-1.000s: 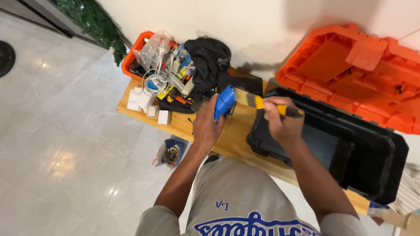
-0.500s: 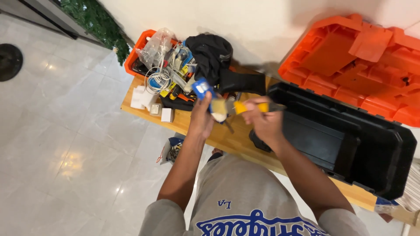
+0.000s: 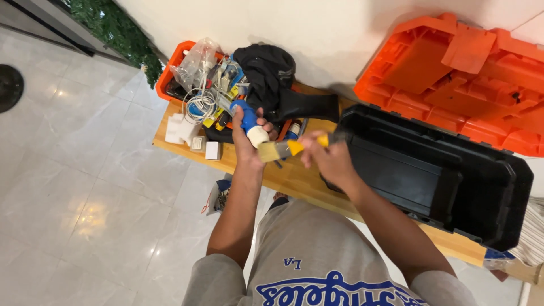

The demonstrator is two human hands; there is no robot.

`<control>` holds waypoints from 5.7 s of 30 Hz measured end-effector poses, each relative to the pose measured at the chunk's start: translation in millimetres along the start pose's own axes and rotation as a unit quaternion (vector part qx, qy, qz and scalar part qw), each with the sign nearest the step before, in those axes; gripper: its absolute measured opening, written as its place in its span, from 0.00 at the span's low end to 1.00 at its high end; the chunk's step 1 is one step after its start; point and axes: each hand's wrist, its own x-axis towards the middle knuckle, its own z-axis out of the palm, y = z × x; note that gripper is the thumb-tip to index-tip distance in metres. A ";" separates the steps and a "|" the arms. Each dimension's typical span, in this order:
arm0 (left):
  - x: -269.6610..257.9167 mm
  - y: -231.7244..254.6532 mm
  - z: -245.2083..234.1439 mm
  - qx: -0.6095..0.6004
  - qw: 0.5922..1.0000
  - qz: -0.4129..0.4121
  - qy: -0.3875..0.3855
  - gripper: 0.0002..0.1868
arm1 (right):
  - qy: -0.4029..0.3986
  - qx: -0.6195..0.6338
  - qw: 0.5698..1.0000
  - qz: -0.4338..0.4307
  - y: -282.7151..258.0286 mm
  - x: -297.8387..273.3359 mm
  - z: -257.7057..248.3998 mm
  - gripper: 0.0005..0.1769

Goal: The person is organizing a variety of tools and electrical components by sorting them from an orange bin, cleaning them with a brush, and placing them into a black toolbox.

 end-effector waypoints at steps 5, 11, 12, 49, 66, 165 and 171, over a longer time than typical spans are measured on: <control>-3.3 0.0 -2.7 -0.032 0.999 -0.026 -0.006 0.29 | 0.083 -0.045 0.996 -0.008 24.5 4.8 -21.0 0.06; 18.5 -13.3 -8.9 -0.025 0.999 -0.029 0.024 0.31 | 0.004 -0.079 0.989 -0.121 -9.0 -6.5 -6.7 0.06; 19.3 -15.9 -7.0 -0.035 0.998 -0.013 0.040 0.31 | -0.017 -0.060 0.986 -0.156 -19.5 -7.2 2.8 0.06; -21.3 -221.0 50.3 0.437 0.880 -0.032 -0.182 0.37 | -0.006 -0.343 0.939 0.023 -9.7 -41.3 -197.1 0.29; 29.4 -101.0 -107.0 0.782 0.585 0.153 0.153 0.22 | -0.325 -0.613 0.715 -0.082 218.8 -14.1 -213.2 0.18; -87.4 -58.4 -3.9 0.683 0.722 0.110 -0.005 0.45 | 0.071 0.078 0.978 0.180 -15.6 35.9 -61.7 0.17; -85.7 -57.0 -0.1 0.763 0.566 0.287 -0.126 0.35 | -0.191 0.148 0.964 0.112 1.0 34.4 -72.0 0.31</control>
